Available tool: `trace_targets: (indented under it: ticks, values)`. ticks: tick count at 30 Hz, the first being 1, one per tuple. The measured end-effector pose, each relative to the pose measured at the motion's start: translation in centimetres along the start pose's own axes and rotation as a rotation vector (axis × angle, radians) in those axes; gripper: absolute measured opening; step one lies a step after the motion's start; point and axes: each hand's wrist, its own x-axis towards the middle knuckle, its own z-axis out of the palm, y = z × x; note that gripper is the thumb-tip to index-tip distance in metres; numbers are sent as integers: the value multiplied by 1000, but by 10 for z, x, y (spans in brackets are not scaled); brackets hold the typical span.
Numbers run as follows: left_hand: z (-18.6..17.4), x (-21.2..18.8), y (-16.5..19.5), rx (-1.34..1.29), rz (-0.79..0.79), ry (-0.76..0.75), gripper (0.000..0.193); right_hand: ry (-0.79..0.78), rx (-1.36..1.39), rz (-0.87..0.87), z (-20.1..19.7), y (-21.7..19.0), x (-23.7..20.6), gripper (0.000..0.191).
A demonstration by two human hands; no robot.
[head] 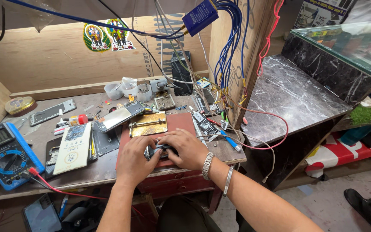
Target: The person works on a disassembled smartphone at a repair bench, prying and pressing on the open phone body with both hands, then uses a screwdriver on its internal components while a multimeter with test leads sits connected nearby. The person continues manipulating the phone's internals and handling small parts throughout the episode.
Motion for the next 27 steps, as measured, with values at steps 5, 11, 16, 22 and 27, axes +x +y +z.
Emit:
trace_targets:
  ticks: [5,11,16,22,27]
  values:
    - [1,1,2,-6,-4,11,23,-4,-7,3,-2,1,-1,32]
    - [1,1,3,-2,-21,-5,23,8,3,-4,-1,2,-1,31]
    - [1,2,4,-3,-34,-8,23,11,-7,2,-1,2,-2,30]
    - [3,2,3,-6,-35,-8,23,25,-24,-16,-1,3,-2,30]
    - [4,3,3,-8,-18,1,23,19,-4,-3,-2,4,-2,30]
